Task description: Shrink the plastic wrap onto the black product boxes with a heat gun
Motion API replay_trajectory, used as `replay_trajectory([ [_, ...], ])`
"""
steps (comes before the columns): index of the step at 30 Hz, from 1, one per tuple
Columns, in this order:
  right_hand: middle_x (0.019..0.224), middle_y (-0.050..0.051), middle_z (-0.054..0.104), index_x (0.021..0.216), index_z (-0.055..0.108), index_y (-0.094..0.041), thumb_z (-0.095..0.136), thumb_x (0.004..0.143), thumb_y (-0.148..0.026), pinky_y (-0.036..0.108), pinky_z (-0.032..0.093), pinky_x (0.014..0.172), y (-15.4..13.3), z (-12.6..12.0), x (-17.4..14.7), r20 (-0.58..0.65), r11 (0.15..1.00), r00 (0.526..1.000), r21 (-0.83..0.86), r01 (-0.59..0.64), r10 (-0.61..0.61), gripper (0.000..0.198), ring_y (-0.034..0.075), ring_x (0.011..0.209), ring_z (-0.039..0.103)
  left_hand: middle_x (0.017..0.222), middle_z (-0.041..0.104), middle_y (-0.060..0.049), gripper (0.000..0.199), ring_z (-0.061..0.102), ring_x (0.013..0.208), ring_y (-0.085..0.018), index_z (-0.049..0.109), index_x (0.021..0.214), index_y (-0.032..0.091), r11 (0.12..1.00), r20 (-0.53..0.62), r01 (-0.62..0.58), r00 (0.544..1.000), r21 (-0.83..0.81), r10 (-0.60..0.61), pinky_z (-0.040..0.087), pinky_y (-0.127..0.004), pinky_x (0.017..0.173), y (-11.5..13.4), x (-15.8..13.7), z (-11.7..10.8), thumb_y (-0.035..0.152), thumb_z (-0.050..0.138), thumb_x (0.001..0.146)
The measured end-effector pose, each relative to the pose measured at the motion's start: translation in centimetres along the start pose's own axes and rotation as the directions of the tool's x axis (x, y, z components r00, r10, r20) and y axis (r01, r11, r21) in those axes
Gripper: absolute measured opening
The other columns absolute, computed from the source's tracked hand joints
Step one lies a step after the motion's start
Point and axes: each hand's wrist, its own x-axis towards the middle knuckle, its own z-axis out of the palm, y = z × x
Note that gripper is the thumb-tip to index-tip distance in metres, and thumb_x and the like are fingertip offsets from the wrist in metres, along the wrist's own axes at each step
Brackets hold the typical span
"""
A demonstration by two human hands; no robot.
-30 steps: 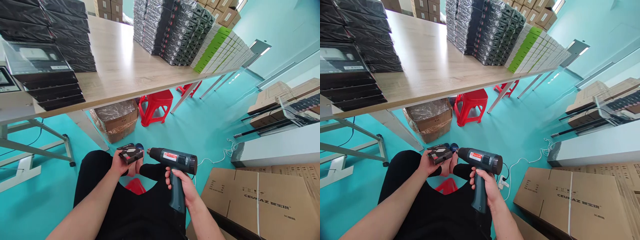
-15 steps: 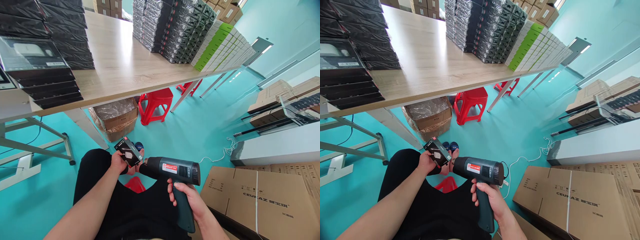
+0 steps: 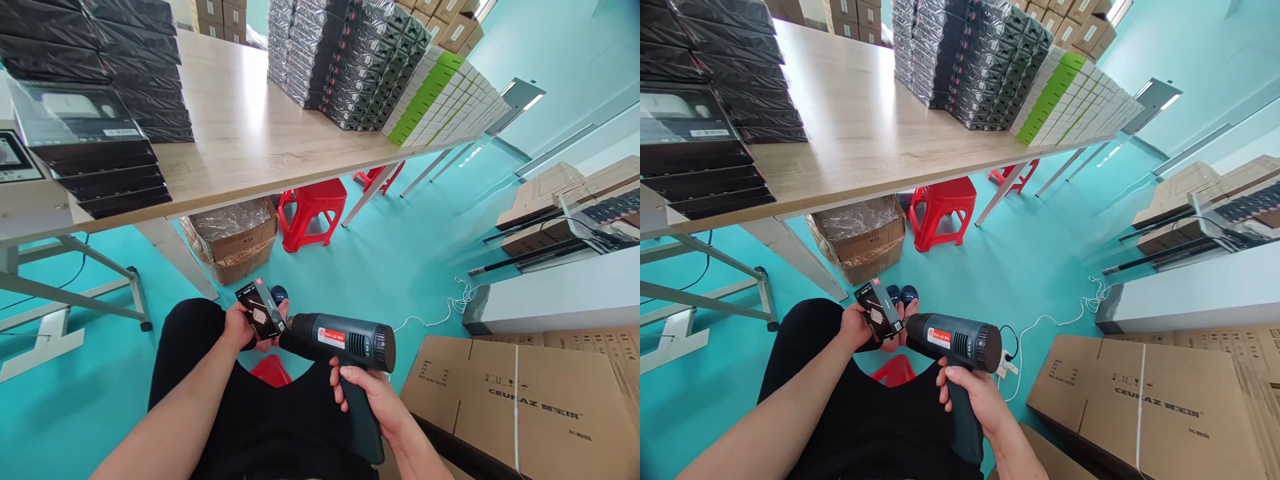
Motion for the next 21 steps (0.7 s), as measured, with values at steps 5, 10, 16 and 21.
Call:
replay_trajectory([
  [5, 0.082, 0.009, 0.067, 0.1, 0.067, -0.012, 0.066, 0.078, -0.03, 0.028, 0.049, 0.054, 0.3, 0.9, -0.3, 0.083, 1.0, 0.997, 0.002, -0.006, 0.006, 0.028, 0.016, 0.062, 0.062, 0.073, 0.067, -0.012, 0.029, 0.068, 0.069, -0.032, 0.061, 0.086, 0.014, 0.996, 0.051, 0.035, 0.998, 0.08, -0.039, 0.056, -0.047, 0.066, -0.6, -0.4, 0.6, 0.019, 0.049, 0.06],
  [10, 0.081, 0.008, 0.067, 0.101, 0.067, -0.013, 0.063, 0.081, -0.031, 0.028, 0.05, 0.053, 0.1, 1.2, 0.8, -0.015, 0.995, 0.997, 0.057, 0.078, -0.077, 0.027, 0.016, 0.062, 0.061, 0.073, 0.069, -0.017, 0.033, 0.068, 0.071, -0.038, 0.063, 0.088, 0.011, 0.97, 0.109, 0.16, 0.977, 0.181, -0.182, 0.055, -0.054, 0.066, -1.0, -1.3, 0.9, 0.018, 0.05, 0.058],
  [16, 0.081, 0.008, 0.068, 0.1, 0.067, -0.012, 0.063, 0.08, -0.03, 0.027, 0.05, 0.053, -1.4, 1.2, 1.0, -0.016, 0.991, 0.997, 0.108, 0.078, -0.077, 0.027, 0.017, 0.062, 0.062, 0.054, 0.062, -0.01, 0.02, 0.065, 0.052, -0.033, 0.06, 0.076, 0.016, 0.941, 0.065, 0.162, 0.98, 0.297, -0.189, 0.054, -0.045, 0.048, -1.5, -0.1, -0.3, 0.015, 0.051, 0.058],
  [21, 0.08, 0.008, 0.068, 0.1, 0.067, -0.012, 0.063, 0.08, -0.03, 0.027, 0.05, 0.052, -1.7, 1.5, 1.2, -0.043, 0.988, 0.995, 0.121, 0.092, -0.088, 0.027, 0.016, 0.061, 0.061, 0.051, 0.06, -0.008, 0.013, 0.06, 0.042, -0.029, 0.057, 0.07, 0.018, 0.917, 0.035, 0.152, 0.984, 0.369, -0.177, 0.049, -0.039, 0.039, -1.8, 0.5, -0.9, 0.013, 0.052, 0.059],
])
